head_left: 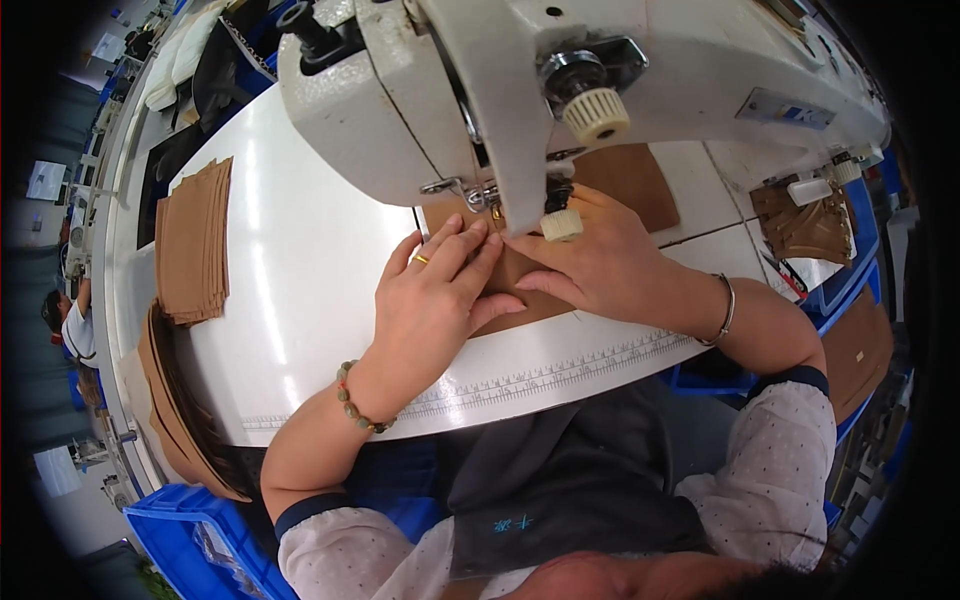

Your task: Sewing a zipper into a leather piece to construct a pouch using an industrial sewing machine.

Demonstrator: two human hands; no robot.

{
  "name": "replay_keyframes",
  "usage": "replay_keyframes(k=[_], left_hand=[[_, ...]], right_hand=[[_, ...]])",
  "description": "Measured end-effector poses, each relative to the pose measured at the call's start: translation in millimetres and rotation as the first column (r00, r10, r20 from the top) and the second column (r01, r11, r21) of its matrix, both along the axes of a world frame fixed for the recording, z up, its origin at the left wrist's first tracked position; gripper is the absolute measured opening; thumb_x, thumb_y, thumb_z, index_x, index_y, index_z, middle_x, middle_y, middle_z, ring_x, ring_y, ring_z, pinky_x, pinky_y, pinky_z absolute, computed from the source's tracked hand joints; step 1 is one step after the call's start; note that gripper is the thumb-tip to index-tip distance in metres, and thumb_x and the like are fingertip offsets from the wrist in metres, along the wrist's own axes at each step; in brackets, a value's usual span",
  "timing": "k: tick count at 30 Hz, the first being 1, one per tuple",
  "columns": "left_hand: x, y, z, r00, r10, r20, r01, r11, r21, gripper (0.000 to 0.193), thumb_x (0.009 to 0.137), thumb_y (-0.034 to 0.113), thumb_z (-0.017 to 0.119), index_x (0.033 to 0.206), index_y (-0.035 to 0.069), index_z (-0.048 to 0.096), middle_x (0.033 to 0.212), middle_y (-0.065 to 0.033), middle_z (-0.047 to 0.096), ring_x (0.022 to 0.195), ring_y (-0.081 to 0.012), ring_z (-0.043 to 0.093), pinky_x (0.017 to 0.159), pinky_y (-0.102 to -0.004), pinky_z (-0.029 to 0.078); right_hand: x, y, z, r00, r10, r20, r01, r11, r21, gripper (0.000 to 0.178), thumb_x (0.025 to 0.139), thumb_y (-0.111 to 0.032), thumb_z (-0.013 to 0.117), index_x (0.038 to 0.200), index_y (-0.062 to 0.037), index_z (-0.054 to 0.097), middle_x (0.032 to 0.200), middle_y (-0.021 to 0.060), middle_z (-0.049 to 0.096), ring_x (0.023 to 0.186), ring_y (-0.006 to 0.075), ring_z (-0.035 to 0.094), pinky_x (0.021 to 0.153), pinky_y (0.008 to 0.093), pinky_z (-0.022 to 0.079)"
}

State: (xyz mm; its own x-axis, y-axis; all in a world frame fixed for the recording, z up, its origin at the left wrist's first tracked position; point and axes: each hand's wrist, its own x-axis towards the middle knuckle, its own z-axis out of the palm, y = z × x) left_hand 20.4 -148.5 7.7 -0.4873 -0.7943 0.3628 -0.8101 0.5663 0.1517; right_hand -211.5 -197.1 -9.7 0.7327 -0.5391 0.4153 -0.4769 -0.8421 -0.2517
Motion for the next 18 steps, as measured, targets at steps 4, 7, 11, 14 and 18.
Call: replay_keyframes(k=[4,7,11,14,18], left_hand=[[1,-6,-1,1.000,-0.009,-0.002,0.009,1.000,0.003,0.062,0.074,0.047,0.082,0.119,0.005,0.076,0.124,-0.0085,0.072,0.124,-0.0266,0.067,0.100,-0.0411,0.051],[2,-13,-2,1.000,0.008,0.010,-0.008,1.000,-0.007,0.063,0.075,0.047,0.081,0.119,0.004,0.075,0.124,-0.0088,0.072,0.123,-0.0265,0.067,0.100,-0.0409,0.051],[3,-16,-3,1.000,0.023,0.009,-0.023,1.000,0.006,0.057,0.079,0.048,0.078,0.117,0.006,0.076,0.122,-0.0077,0.071,0.123,-0.0261,0.066,0.105,-0.0454,0.048],[3,-16,-2,0.999,0.030,0.016,-0.030,0.999,0.012,0.056,0.080,0.047,0.078,0.117,0.005,0.076,0.121,-0.0079,0.071,0.121,-0.0259,0.066,0.105,-0.0455,0.048],[4,-17,-2,0.999,0.034,0.017,-0.034,0.998,0.054,0.056,0.080,0.047,0.077,0.117,0.005,0.075,0.120,-0.0072,0.071,0.118,-0.0258,0.067,0.105,-0.0460,0.048]], right_hand=[[-1,-4,2,0.999,-0.017,-0.045,0.018,1.000,0.011,0.040,0.083,-0.035,0.079,0.111,-0.0064,0.073,0.120,0.0105,0.072,0.125,0.0278,0.063,0.110,0.0459,0.046],[1,-9,5,0.999,-0.034,-0.010,0.034,0.999,0.009,0.043,0.083,-0.034,0.080,0.114,-0.0061,0.072,0.118,0.0087,0.071,0.125,0.0274,0.062,0.110,0.0451,0.046],[2,-14,5,1.000,-0.005,0.003,0.005,0.999,0.045,0.045,0.082,-0.034,0.080,0.116,-0.0057,0.070,0.117,0.0076,0.070,0.126,0.0270,0.061,0.109,0.0446,0.046],[1,-16,5,1.000,-0.020,-0.012,0.021,0.999,0.031,0.044,0.083,-0.034,0.080,0.115,-0.0057,0.070,0.118,0.0069,0.070,0.126,0.0260,0.061,0.108,0.0443,0.046],[1,-17,4,1.000,0.006,-0.007,-0.006,1.000,0.006,0.043,0.084,-0.034,0.079,0.115,-0.0057,0.071,0.120,0.0058,0.069,0.127,0.0252,0.060,0.109,0.0438,0.046]])
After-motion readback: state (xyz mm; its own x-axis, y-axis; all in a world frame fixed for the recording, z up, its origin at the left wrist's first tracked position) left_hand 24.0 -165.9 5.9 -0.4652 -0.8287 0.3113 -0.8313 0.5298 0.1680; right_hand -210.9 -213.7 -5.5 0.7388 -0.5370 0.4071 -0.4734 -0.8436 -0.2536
